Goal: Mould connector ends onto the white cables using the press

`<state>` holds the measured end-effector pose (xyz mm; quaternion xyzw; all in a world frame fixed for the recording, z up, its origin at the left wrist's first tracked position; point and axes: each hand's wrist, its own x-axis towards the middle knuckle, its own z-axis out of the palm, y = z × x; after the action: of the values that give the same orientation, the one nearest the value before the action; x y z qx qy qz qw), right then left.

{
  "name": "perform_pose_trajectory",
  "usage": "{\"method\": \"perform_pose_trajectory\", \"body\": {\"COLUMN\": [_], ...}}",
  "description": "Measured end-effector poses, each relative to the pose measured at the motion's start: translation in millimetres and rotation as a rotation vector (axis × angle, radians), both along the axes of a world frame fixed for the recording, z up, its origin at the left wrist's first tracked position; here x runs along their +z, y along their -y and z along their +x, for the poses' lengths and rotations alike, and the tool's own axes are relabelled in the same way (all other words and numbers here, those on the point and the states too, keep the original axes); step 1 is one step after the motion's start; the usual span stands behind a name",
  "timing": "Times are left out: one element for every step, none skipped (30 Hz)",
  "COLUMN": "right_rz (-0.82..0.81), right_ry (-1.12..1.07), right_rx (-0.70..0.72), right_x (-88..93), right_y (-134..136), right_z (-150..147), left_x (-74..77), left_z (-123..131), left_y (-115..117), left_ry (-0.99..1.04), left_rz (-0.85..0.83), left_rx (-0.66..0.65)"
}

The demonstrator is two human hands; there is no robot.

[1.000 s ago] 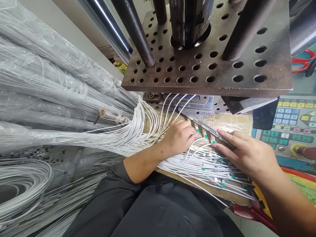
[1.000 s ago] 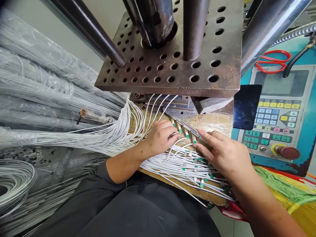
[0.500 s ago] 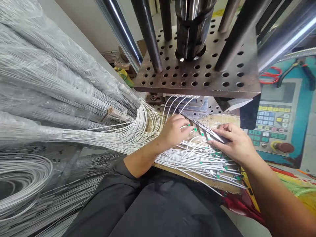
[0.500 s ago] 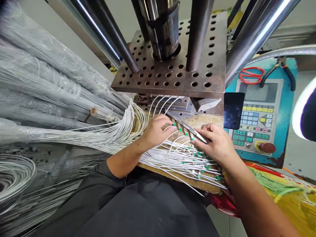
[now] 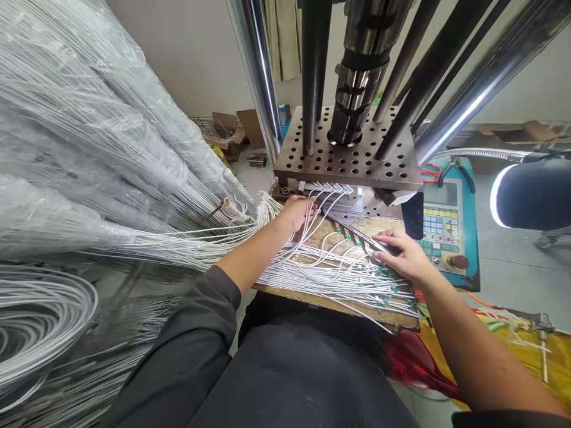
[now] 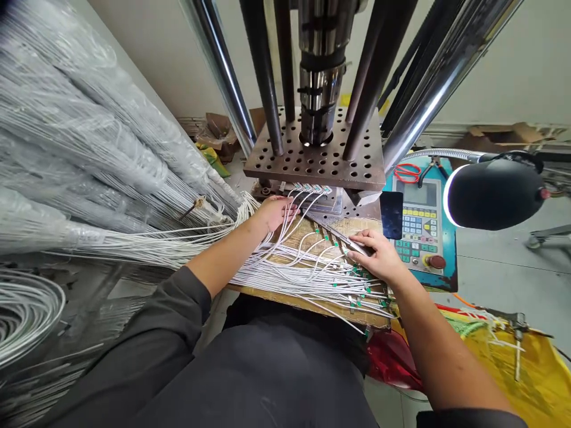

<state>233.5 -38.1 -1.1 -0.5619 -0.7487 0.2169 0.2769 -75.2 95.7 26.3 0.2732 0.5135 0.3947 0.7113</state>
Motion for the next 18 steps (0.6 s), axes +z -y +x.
{"method": "perform_pose_trajectory", "body": {"right_rz": [-0.013,-0.030,-0.043,-0.049,-0.042,-0.018,0.023,0.075,0.131,0.178,0.213,0.238,0.254,0.263,0.268,0.267,0.262,0.253], "right_ry": [0.003,0.006,0.008,0.016,0.033,0.063,0.103,0.148,0.193,0.237,0.280,0.321,0.358,0.389,0.407,0.410,0.398,0.379], "right_rx": [-0.002,-0.003,-0.013,-0.030,-0.050,-0.070,-0.085,-0.090,-0.082,-0.068,-0.062,-0.078,-0.113,-0.162,-0.212,-0.247,-0.264,-0.262], "right_x": [1.3,2.5,3.7,5.2,6.9,9.1,11.7,14.6,17.7,20.7,23.4,25.6,27.2,28.1,28.6,28.9,29.3,30.0], "right_y": [1,1,2,1,-1,-5,-10,-17,-25,-36,-48,-62,-77,-94,-113,-132,-150,-168], "right_z": [0,0,0,0,-2,-5,-10,-16,-25,-35,-47,-59,-71,-84,-95,-106,-115,-123], "left_x": [-0.6,-1.4,-2.3,-3.1,-3.6,-3.7,-3.5,-3.0,-2.5,-2.1,-2.2,-2.7,-3.6,-4.9,-6.5,-8.2,-9.8,-11.4], "left_z": [0,0,-1,-1,-2,-3,-4,-4,-5,-6,-6,-6,-6,-6,-6,-6,-6,-6], "left_y": [-2,-3,-4,-5,-6,-7,-9,-10,-11,-12,-12,-12,-12,-11,-10,-10,-9,-9], "left_ry": [0.021,0.039,0.051,0.060,0.070,0.078,0.088,0.103,0.116,0.125,0.132,0.142,0.150,0.158,0.170,0.188,0.205,0.218], "left_rz": [-0.011,-0.029,-0.052,-0.073,-0.093,-0.110,-0.123,-0.131,-0.135,-0.134,-0.131,-0.129,-0.133,-0.143,-0.155,-0.166,-0.171,-0.168], "left_rx": [-0.004,-0.014,-0.021,-0.029,-0.043,-0.063,-0.090,-0.120,-0.148,-0.167,-0.178,-0.193,-0.215,-0.243,-0.273,-0.305,-0.329,-0.346]}}
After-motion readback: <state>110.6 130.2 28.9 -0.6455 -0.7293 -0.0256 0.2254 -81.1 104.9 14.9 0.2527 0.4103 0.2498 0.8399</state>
